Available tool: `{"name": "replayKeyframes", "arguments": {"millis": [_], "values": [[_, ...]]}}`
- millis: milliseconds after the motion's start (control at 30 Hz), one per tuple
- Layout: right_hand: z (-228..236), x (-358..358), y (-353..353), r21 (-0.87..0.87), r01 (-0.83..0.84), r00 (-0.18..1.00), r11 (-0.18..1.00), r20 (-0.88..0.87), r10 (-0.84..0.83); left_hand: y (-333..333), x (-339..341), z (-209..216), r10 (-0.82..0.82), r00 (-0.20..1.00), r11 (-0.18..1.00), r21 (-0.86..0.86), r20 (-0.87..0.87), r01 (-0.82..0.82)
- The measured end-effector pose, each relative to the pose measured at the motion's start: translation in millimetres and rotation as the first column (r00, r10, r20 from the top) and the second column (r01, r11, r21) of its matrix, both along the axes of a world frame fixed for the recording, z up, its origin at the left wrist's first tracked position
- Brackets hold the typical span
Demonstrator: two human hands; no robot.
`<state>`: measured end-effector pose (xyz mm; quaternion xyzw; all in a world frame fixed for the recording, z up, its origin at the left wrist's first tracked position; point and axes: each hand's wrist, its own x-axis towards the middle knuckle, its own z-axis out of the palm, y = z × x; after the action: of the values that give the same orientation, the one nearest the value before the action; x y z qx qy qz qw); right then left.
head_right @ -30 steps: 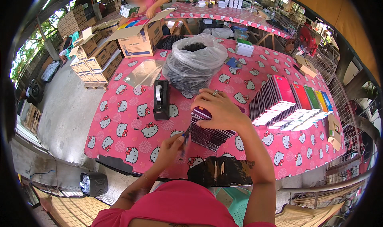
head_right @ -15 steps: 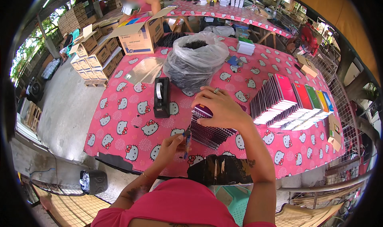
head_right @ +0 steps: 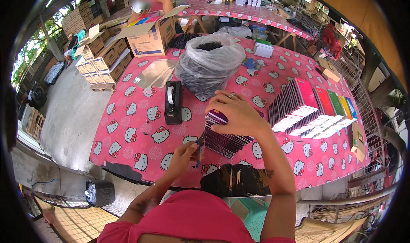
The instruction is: The person staples the spine of a stack of notebooks using a handheld stapler. They then place the stapled notebooks on the table and handle a clear plastic bag.
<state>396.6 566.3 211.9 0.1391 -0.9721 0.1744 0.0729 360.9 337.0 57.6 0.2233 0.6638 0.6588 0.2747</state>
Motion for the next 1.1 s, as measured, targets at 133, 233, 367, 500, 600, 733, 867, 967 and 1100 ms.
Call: {"name": "replayKeyframes", "arguments": {"millis": [133, 233, 367, 500, 600, 733, 867, 967, 1100], "values": [[0.8, 0.8, -0.5, 0.001, 0.009, 1.0, 1.0, 0.004, -0.009, 0.2, 1.0, 6.0, -0.053, 0.934, 0.997, 0.065, 0.353, 0.032], [-3.9, -0.8, 1.0, 0.002, 0.001, 1.0, 1.0, -0.016, -0.001, 2.9, 2.8, 5.6, -0.03, 0.904, 0.997, 0.078, 0.426, -0.003], [-0.1, 0.5, -0.7, 0.007, 0.018, 1.0, 1.0, 0.009, -0.018, 4.2, -0.7, -3.5, -0.036, 0.927, 0.998, 0.055, 0.373, 0.017], [-0.5, -0.5, 0.8, -0.004, 0.008, 1.0, 1.0, 0.001, -0.008, 2.3, -1.6, -2.7, -0.025, 0.998, 0.997, -0.078, 0.059, 0.03], [0.2, -0.8, 0.7, -0.004, 0.01, 1.0, 1.0, 0.011, -0.01, 2.2, 3.0, 5.1, -0.021, 0.955, 0.978, -0.204, -0.297, -0.042], [-3.8, -0.2, 1.7, 0.008, 0.004, 1.0, 1.0, -0.014, -0.004, 4.9, 3.9, 3.9, 0.004, 0.908, 0.997, 0.065, 0.418, -0.035], [-2.1, -0.3, 0.7, 0.005, -0.002, 1.0, 1.0, -0.018, 0.002, 4.9, 1.8, -2.9, 0.017, 0.901, 0.996, 0.072, 0.435, -0.053], [-3.2, -1.0, 1.7, 0.002, -0.005, 1.0, 1.0, -0.026, 0.005, 3.6, -1.4, -10.7, 0.104, 0.977, 0.99, -0.074, -0.188, -0.12], [-2.9, -0.3, 1.7, 0.005, 0.001, 1.0, 1.0, -0.024, 0.0, 1.1, -4.4, -14.5, 0.094, 0.971, 0.99, -0.078, -0.22, -0.113]]}}
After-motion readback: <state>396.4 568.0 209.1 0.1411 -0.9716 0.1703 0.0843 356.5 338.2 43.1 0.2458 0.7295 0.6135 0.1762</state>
